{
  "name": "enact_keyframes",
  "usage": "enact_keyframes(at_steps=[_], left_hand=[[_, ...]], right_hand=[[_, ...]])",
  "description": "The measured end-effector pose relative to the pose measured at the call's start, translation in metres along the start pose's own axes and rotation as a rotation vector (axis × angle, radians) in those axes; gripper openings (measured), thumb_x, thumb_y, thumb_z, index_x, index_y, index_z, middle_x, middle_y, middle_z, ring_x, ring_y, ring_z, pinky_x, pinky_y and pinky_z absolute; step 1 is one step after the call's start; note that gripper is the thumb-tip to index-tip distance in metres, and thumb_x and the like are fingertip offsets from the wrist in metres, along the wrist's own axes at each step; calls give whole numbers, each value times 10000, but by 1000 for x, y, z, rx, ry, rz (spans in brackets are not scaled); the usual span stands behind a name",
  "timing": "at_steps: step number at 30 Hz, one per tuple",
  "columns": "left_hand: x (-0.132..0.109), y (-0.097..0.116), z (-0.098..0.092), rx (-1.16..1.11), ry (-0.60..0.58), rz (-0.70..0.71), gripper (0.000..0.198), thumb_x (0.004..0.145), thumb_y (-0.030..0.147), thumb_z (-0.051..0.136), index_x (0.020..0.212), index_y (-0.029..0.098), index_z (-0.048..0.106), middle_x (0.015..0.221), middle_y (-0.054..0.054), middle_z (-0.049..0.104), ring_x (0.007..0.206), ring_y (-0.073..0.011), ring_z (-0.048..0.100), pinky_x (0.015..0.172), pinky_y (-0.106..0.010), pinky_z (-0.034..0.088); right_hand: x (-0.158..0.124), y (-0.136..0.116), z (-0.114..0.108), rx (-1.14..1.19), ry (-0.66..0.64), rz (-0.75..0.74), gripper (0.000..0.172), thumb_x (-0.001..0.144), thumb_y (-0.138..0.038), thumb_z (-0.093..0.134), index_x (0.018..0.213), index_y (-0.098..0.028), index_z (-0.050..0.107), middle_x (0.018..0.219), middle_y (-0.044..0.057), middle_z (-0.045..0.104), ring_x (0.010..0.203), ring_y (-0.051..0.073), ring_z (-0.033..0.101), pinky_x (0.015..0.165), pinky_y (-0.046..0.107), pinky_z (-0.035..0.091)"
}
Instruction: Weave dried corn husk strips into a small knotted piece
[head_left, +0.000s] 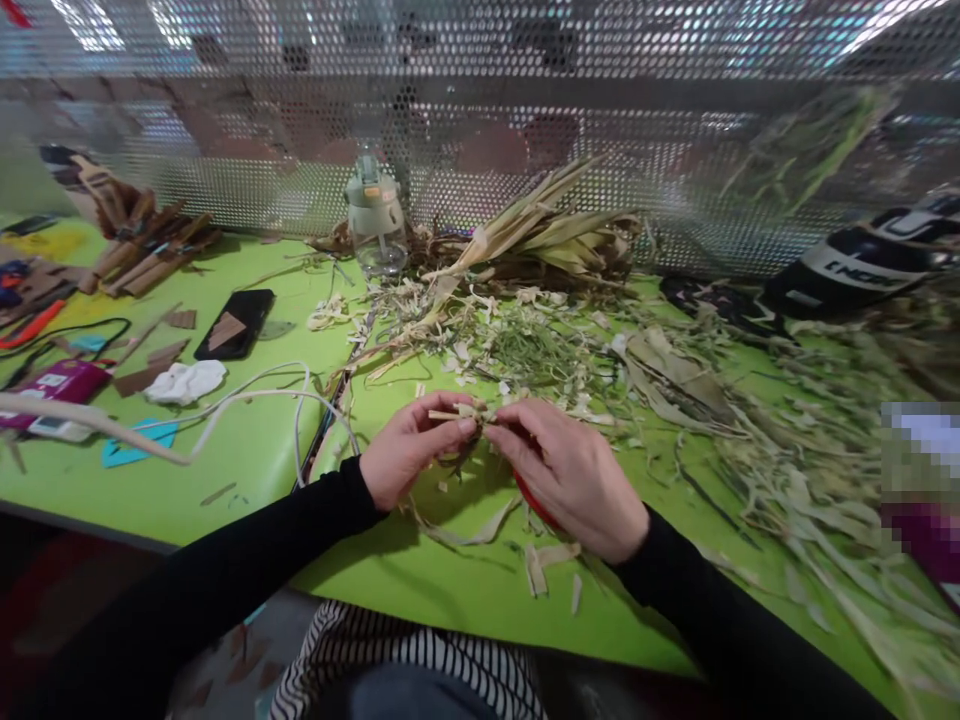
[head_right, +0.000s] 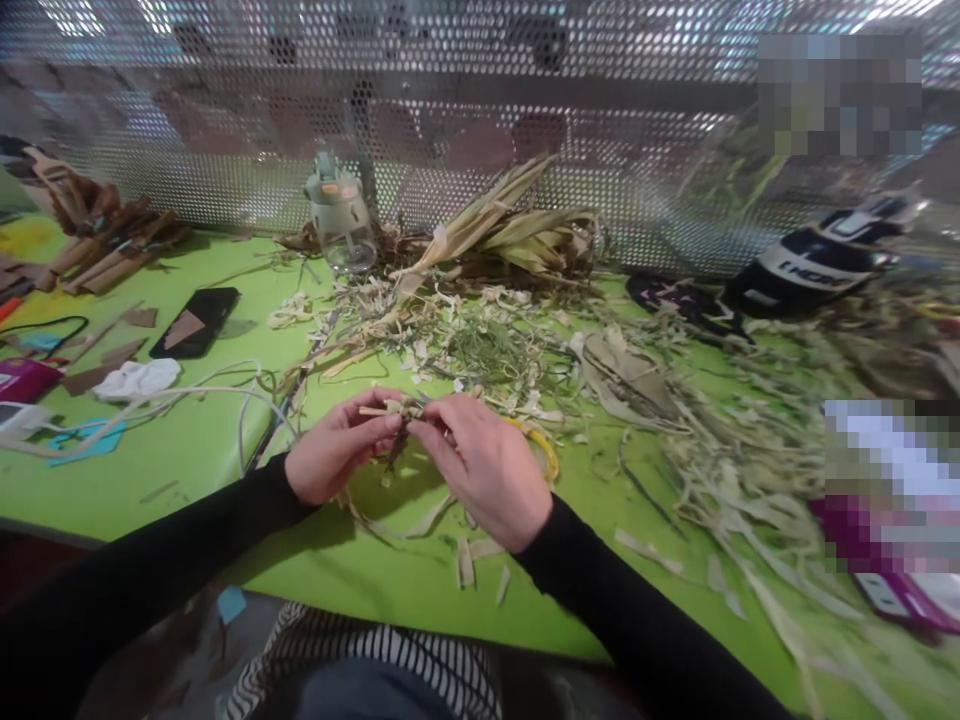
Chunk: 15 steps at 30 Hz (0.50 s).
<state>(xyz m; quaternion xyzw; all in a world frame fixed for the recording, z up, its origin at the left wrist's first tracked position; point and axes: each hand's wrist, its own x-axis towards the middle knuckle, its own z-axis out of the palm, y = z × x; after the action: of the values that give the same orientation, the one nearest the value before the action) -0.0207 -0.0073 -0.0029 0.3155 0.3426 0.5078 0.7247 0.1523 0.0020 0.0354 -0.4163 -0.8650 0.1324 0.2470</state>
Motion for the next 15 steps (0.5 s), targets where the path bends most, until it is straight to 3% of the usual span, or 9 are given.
enact_keyframes(at_steps=[3, 6, 10, 15], left_hand=[[-1, -2, -1, 70, -14, 1, 323, 618, 216, 802, 879, 145, 626, 735, 6, 661, 632, -63, 586, 626, -182, 453], [-4, -1, -1, 166, 5, -12, 334, 599, 227, 808, 861, 147, 617, 696, 6, 658, 571, -67, 563, 572, -194, 436], [-8, 1, 2, 234, 10, -55, 339, 591, 270, 807, 832, 137, 609, 575, 20, 611, 474, -55, 498, 475, -176, 355], [-11, 1, 8, 167, -7, 5, 274, 581, 239, 786, 763, 139, 607, 592, 15, 608, 519, -74, 535, 496, -184, 385]], right_hand=[[-1, -1, 3, 38, 66, -2, 187, 909, -297, 470, 798, -176, 559, 709, 29, 582, 632, 142, 525, 588, 259, 397], [-3, -1, -1, 147, -22, 79, 178, 890, -299, 485, 762, -188, 541, 637, -3, 527, 558, 116, 459, 527, 239, 344], [-4, 1, -4, 562, -241, 234, 282, 875, -384, 491, 663, -201, 457, 549, -50, 366, 481, 87, 332, 449, 217, 263], [-10, 1, 5, 1001, -211, 335, 290, 827, -397, 583, 667, -195, 449, 543, -69, 350, 452, 62, 272, 418, 205, 218]])
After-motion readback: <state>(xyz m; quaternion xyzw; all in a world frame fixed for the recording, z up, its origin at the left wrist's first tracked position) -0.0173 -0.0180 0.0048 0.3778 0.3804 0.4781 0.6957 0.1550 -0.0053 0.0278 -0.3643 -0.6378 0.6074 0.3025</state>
